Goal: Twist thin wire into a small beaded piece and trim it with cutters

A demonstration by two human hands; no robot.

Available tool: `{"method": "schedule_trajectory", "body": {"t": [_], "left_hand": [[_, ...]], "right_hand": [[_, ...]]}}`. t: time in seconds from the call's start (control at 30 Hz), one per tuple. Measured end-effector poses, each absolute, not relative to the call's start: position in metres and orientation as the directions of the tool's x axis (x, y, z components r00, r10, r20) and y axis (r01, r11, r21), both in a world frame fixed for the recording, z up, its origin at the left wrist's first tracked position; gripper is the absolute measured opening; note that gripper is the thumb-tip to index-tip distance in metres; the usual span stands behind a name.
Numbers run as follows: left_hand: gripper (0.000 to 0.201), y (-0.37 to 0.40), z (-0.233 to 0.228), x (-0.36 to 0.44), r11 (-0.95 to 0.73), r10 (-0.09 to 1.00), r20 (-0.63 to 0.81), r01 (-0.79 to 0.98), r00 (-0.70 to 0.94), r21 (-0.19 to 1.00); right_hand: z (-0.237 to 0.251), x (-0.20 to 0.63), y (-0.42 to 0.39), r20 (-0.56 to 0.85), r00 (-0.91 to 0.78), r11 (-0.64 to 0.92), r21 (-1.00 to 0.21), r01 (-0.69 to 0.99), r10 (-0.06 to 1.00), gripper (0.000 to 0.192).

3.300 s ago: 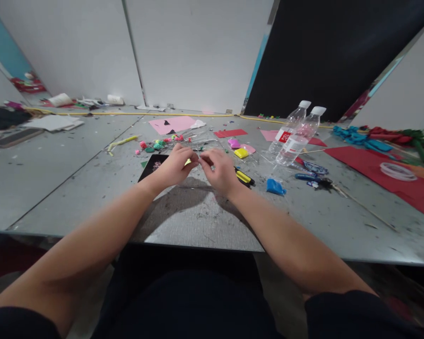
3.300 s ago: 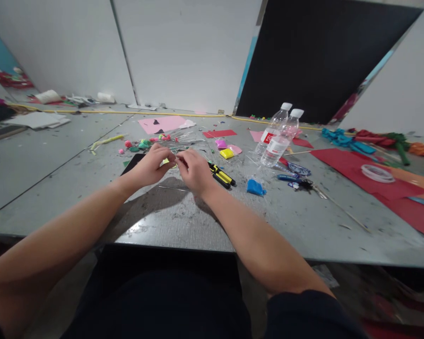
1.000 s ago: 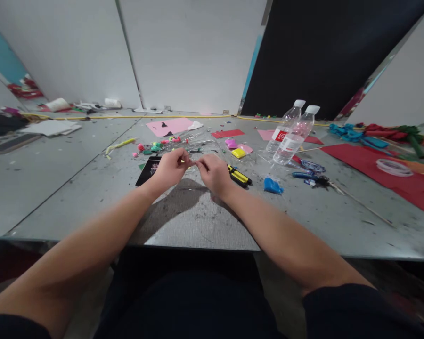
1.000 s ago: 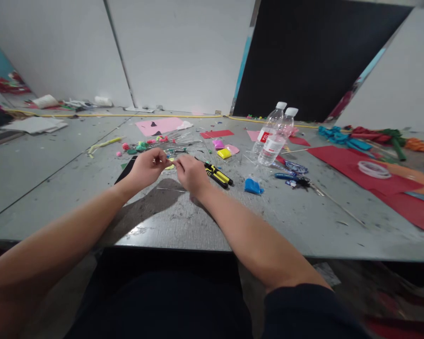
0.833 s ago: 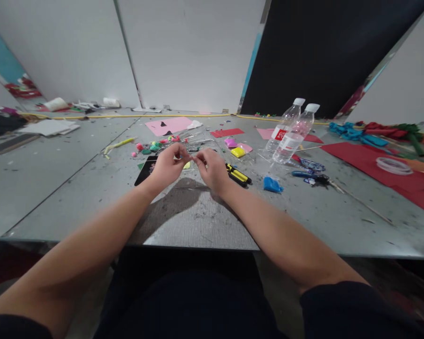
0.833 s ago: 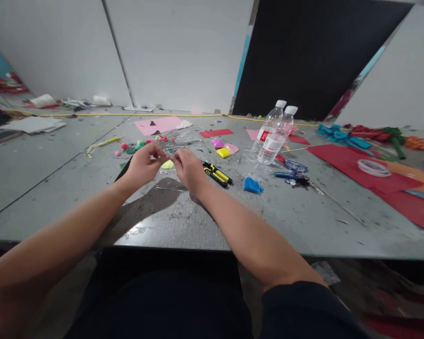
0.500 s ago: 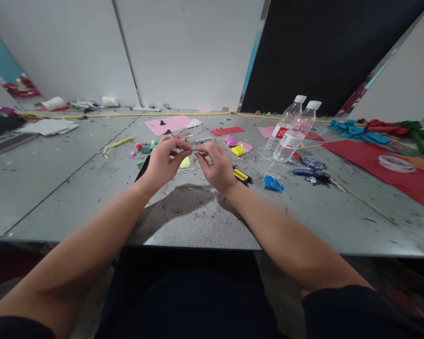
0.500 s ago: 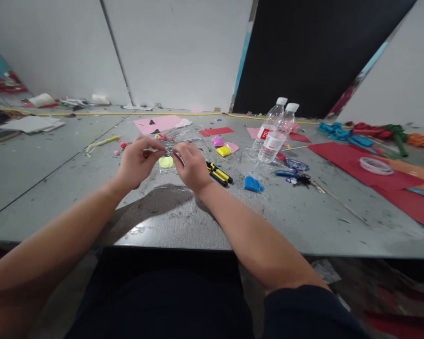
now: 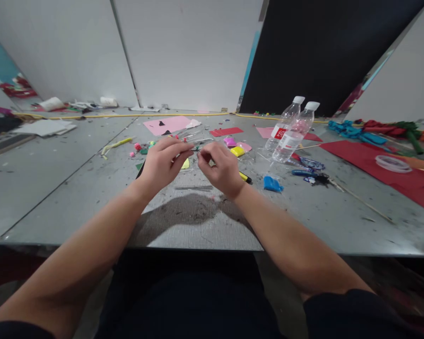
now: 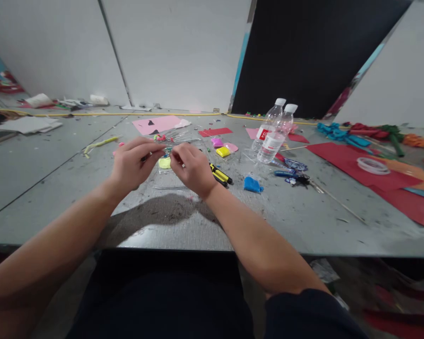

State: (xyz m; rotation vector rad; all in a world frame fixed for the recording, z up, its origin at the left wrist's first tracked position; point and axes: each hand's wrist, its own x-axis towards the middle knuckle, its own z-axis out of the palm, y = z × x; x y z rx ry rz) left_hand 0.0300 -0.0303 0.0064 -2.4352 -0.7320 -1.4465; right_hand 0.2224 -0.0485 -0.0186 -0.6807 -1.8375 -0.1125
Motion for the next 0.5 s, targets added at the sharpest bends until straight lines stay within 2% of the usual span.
{"method": "schedule_trajectory", "body": {"t": [0.17,0.37,0.43,0.5], "left_hand": [[0.011,-0.034,0.008,0.032,-0.88,0.234,0.872,0.476,0.43,0.001],[0.007,-0.043,0.011,0.034,-0.869,0.21,0.9,0.495,0.381,-0.007],[0.007,-0.042,0.012,0.034,-0.871,0.188,0.905,0.491,0.381,-0.025],[0.007,-0.04,0.012,0.033,-0.864,0.183,0.906,0.501,0.381,-0.037]], "right_hand": [[-0.015,0.22,-0.053,0.896,-0.188,0.823,-0.265,0.503,0.403,0.017],[-0.01,0.213,-0.058,0.91,-0.159,0.839,-0.27,0.473,0.383,0.015],[-0.009,0.211,-0.061,0.903,-0.117,0.84,-0.329,0.431,0.414,0.013],[-0.009,0.21,-0.062,0.87,-0.067,0.83,-0.439,0.344,0.488,0.012]]}}
